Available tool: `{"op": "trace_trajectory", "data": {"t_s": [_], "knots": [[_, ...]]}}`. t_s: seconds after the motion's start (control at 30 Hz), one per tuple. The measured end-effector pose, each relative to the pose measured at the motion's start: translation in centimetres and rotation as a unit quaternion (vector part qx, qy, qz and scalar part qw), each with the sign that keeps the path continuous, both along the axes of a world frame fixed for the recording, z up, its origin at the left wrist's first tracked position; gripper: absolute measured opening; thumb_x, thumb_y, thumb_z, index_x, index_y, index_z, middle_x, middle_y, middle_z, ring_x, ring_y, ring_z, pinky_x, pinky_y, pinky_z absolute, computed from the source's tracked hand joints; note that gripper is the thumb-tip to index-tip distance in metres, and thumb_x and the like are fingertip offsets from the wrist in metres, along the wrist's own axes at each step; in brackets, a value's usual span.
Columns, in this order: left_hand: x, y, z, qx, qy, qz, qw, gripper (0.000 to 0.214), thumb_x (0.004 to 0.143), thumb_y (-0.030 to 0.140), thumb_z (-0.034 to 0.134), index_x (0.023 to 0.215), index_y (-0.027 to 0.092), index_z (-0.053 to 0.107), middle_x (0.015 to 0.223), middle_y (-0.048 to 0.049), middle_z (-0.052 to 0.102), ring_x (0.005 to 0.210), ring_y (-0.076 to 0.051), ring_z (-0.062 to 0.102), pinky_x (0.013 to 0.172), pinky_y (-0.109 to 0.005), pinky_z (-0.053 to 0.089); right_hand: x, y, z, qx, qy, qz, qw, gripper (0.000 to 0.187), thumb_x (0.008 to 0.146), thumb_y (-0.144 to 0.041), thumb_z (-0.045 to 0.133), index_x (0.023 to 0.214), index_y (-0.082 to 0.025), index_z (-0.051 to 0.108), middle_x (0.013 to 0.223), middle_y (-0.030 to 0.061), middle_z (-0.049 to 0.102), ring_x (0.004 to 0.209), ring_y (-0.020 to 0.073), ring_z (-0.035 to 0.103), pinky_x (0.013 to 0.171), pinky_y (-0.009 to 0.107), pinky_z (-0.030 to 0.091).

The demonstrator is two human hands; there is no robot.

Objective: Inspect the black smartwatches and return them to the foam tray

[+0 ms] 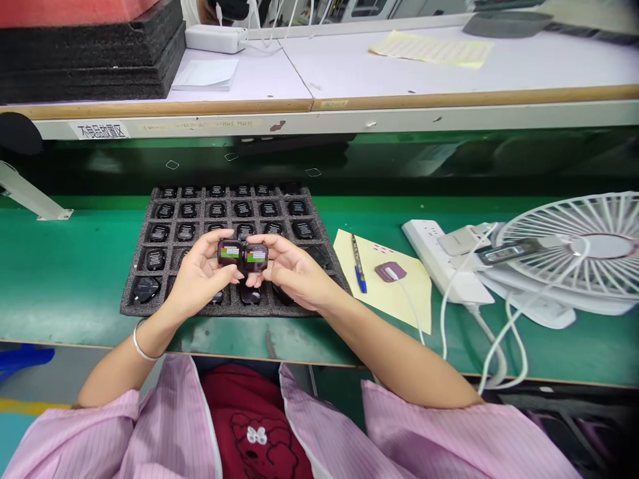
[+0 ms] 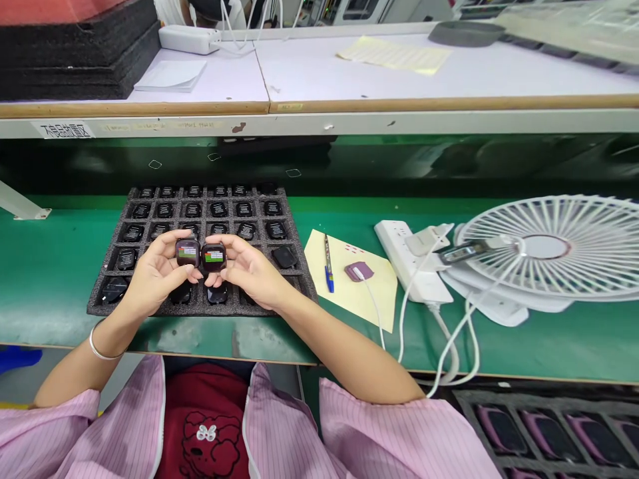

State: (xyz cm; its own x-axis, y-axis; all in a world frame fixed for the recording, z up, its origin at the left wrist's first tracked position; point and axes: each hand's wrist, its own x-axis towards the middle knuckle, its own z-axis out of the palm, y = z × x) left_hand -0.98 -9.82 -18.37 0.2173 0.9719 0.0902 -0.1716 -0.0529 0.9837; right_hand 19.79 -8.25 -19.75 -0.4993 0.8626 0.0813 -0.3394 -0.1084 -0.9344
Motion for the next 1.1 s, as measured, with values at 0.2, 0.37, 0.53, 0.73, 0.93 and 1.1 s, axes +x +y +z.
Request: {"op": "trace_trajectory", "data": {"t_s": [0.2,0.37,0.53,0.73,0.93,1.1], "knots": [[-0.06,-0.29,0.13,0.003,0.016,0.004,1.0,0.054,0.081,0.026,0.085,0.128,0.021,0.059,0.112,-0.006,0.073,0.072,-0.012,0.073,0.072,-0.027,0.065,-0.06,0.04,0.15,-0.028,0.008,-0.005,1.0,0.042,0.085,-0.024,0.081,0.123,-0.021,0.063,0.089,-0.0004,0.074,0.071,0.018,0.075,0.068,0.032,0.061],[-0.16,-0.33,0.22,0.002,0.022,0.007,1.0,0.053,0.081,0.026,0.084,0.127,0.021,0.059,0.108,-0.0047,0.073,0.07,-0.012,0.073,0.068,-0.025,0.064,0.0,0.05,0.28,-0.034,0.009,-0.006,0.999,0.041,0.088,-0.029,0.083,0.124,-0.021,0.064,0.085,-0.0005,0.075,0.07,0.0178,0.076,0.066,0.03,0.062],[-0.1,-0.21,0.33,0.0,0.031,0.013,0.999,0.052,0.082,0.029,0.085,0.126,0.02,0.059,0.107,-0.0051,0.073,0.067,-0.012,0.072,0.064,-0.024,0.063,0.05,-0.11,0.53,-0.032,0.011,-0.003,0.999,0.043,0.085,-0.023,0.081,0.124,-0.021,0.064,0.088,-0.0002,0.076,0.072,0.0174,0.076,0.067,0.03,0.062],[0.16,-0.05,0.47,-0.002,0.033,0.032,0.999,0.047,0.08,0.028,0.085,0.119,0.019,0.06,0.095,-0.0023,0.073,0.06,-0.01,0.068,0.056,-0.02,0.06,0.0,-0.19,0.54,-0.036,0.009,-0.009,0.999,0.043,0.082,-0.019,0.077,0.123,-0.021,0.064,0.091,-0.0003,0.075,0.071,0.0174,0.076,0.066,0.031,0.062],[0.24,0.13,0.12,0.004,0.028,0.031,0.999,0.043,0.08,0.026,0.084,0.115,0.017,0.061,0.09,0.0003,0.071,0.056,-0.008,0.068,0.052,-0.018,0.058,0.01,-0.07,0.33,-0.036,0.015,-0.004,0.999,0.04,0.086,-0.026,0.084,0.12,-0.02,0.064,0.087,-0.0014,0.074,0.069,0.0158,0.076,0.064,0.027,0.062],[0.14,0.05,-0.08,0.006,0.022,0.012,1.0,0.047,0.08,0.024,0.082,0.121,0.017,0.059,0.095,-0.0007,0.073,0.061,-0.009,0.072,0.058,-0.019,0.062,-0.03,0.07,-0.14,-0.03,0.008,-0.016,0.999,0.038,0.089,-0.029,0.086,0.119,-0.019,0.065,0.082,-0.0033,0.073,0.062,0.0128,0.074,0.059,0.023,0.059]]}}
